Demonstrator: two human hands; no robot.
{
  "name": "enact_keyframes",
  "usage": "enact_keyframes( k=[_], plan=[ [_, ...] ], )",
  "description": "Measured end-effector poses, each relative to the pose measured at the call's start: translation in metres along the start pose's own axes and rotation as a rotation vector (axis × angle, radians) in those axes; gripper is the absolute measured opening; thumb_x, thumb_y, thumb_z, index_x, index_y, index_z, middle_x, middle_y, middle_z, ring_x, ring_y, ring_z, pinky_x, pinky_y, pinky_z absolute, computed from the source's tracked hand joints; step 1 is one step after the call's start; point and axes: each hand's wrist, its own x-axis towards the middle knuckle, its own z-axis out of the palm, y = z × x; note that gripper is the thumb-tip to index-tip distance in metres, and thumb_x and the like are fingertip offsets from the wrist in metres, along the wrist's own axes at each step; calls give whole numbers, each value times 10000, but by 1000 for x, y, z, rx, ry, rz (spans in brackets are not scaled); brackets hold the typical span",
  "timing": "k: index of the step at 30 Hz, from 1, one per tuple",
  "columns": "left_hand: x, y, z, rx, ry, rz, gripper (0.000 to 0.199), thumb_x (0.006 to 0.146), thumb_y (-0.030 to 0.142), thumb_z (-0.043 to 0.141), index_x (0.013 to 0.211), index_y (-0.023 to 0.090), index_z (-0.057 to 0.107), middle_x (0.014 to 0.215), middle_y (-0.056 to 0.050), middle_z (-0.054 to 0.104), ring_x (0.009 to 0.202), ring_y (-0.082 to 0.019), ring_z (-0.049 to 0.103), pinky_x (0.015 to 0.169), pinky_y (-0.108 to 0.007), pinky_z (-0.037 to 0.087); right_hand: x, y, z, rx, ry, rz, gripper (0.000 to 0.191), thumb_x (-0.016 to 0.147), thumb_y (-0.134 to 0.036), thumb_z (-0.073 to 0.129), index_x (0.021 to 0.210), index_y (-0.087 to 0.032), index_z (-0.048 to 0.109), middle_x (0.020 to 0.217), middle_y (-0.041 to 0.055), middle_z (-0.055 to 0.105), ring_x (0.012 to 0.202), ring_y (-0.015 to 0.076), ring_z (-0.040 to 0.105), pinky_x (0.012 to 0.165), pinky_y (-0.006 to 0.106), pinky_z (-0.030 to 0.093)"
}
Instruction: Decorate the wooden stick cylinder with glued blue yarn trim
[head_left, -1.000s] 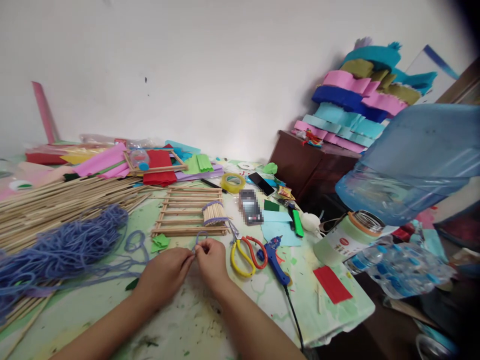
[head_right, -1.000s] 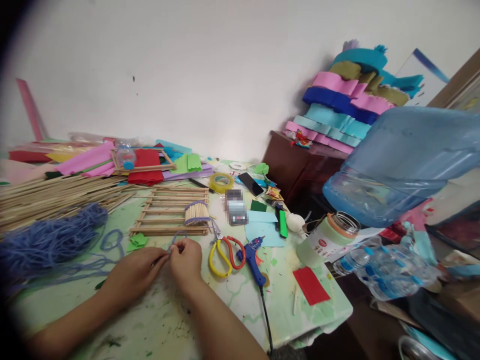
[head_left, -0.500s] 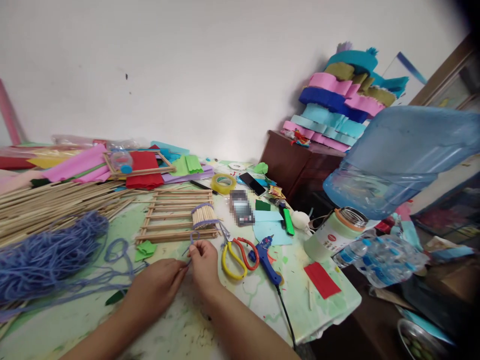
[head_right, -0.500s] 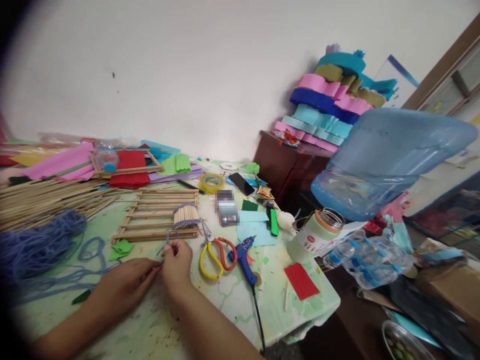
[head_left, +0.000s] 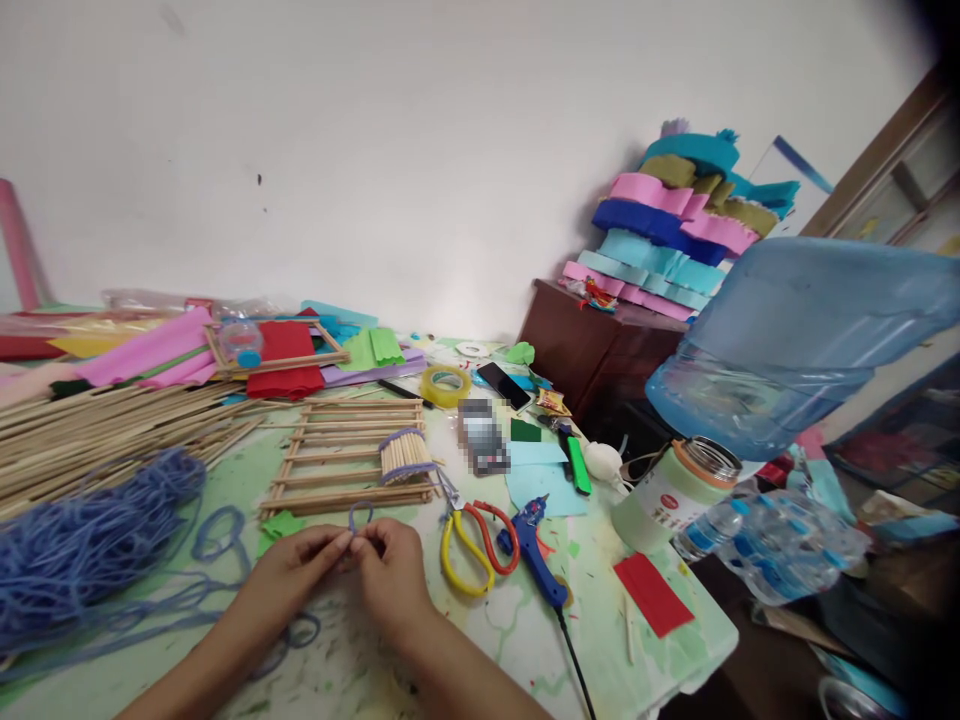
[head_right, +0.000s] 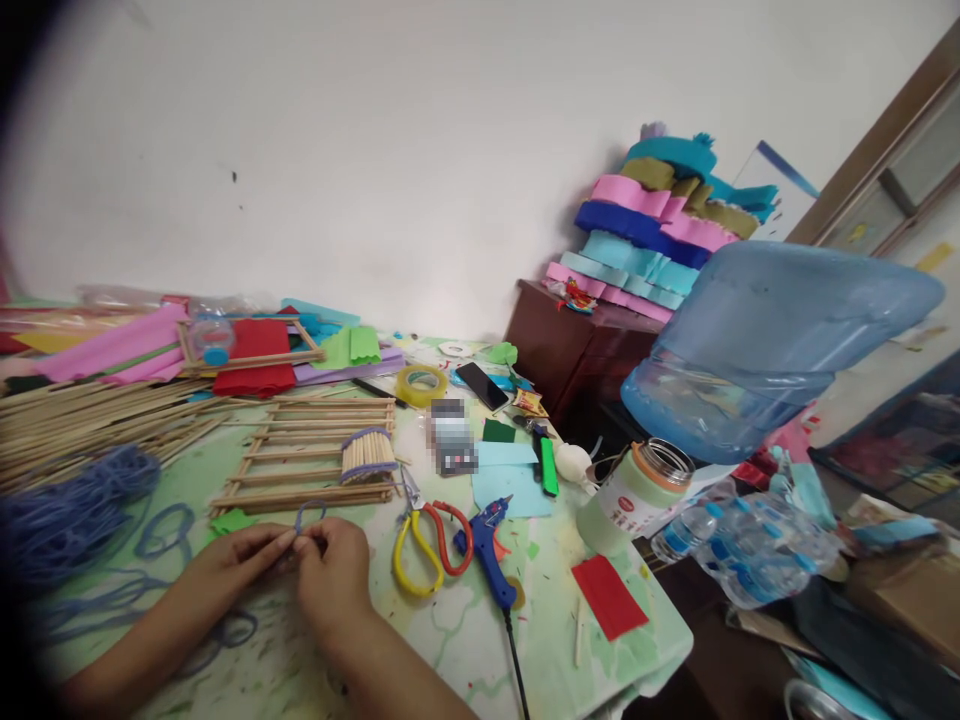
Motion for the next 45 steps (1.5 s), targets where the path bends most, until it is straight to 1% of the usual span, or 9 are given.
enact_keyframes(
  k=[6, 11, 14, 20, 26, 30, 38, 42, 45],
  plan=[
    [0, -3, -2, -9, -5, -31, 321, 655, 492, 658, 799, 216, 734, 728, -22, 704, 704, -206, 614, 623, -249, 477, 2, -5, -4, 74, -45, 28, 151, 706, -88, 537, 624, -151, 648, 585, -7, 587, 578, 118, 514, 568, 213, 374],
    [0, -3, -4, 35, 44, 2, 272, 640, 466, 661, 742, 226, 737, 712, -23, 714, 728, -230, 638, 689, -291, 502, 4, -5, -6, 33, -73, -4, 203, 741, -74, 510, 588, -151, 619, 555, -21, 561, 571, 108, 509, 581, 205, 368],
    [-3, 4, -4, 132, 75, 53, 249, 651, 454, 641, 717, 232, 731, 739, -27, 719, 773, -243, 646, 731, -307, 498, 3, -3, -9, -151, -81, -88, 191, 769, -95, 520, 640, -160, 645, 623, -1, 620, 629, 125, 542, 610, 219, 372],
    [-10, 8, -2, 278, 123, 61, 271, 714, 457, 565, 720, 221, 698, 734, -25, 697, 739, -219, 617, 675, -277, 460, -1, -6, -16, -636, -32, -367, 105, 805, -231, 581, 747, -192, 659, 740, 31, 668, 749, 169, 548, 675, 268, 359],
    [-7, 3, 1, -75, 138, -145, 365, 646, 515, 627, 679, 153, 653, 538, 10, 573, 490, -134, 490, 476, -228, 354, -4, -9, -18, -793, 1, -516, 178, 852, -252, 521, 714, -185, 612, 712, 38, 623, 748, 173, 508, 704, 291, 347],
    [-9, 11, 4, -309, 176, -174, 313, 603, 445, 704, 635, 141, 634, 565, 11, 589, 533, -118, 508, 544, -221, 388, -8, -8, -14, -809, -13, -607, 232, 884, -229, 450, 724, -180, 611, 707, 55, 602, 750, 186, 486, 715, 313, 337],
    [-10, 14, 8, -455, 208, -169, 266, 564, 363, 753, 671, 137, 663, 632, 3, 632, 594, -127, 539, 587, -230, 411, -11, -9, -6, -888, -19, -695, 277, 899, -197, 412, 699, -178, 603, 653, 53, 576, 701, 180, 469, 658, 320, 304],
    [-8, 10, 9, -530, 192, -193, 269, 549, 327, 771, 700, 132, 664, 647, 5, 637, 597, -117, 542, 608, -228, 414, -12, -10, -8, -828, -46, -690, 255, 875, -177, 431, 679, -178, 594, 650, 45, 574, 700, 173, 469, 663, 310, 316],
    [-8, 7, 9, -520, 177, -224, 302, 563, 355, 762, 731, 127, 656, 640, -1, 630, 581, -121, 540, 587, -233, 408, -11, -12, -13, -626, -3, -563, 140, 829, -236, 517, 748, -167, 608, 707, 43, 585, 749, 178, 485, 709, 308, 353]
  ],
)
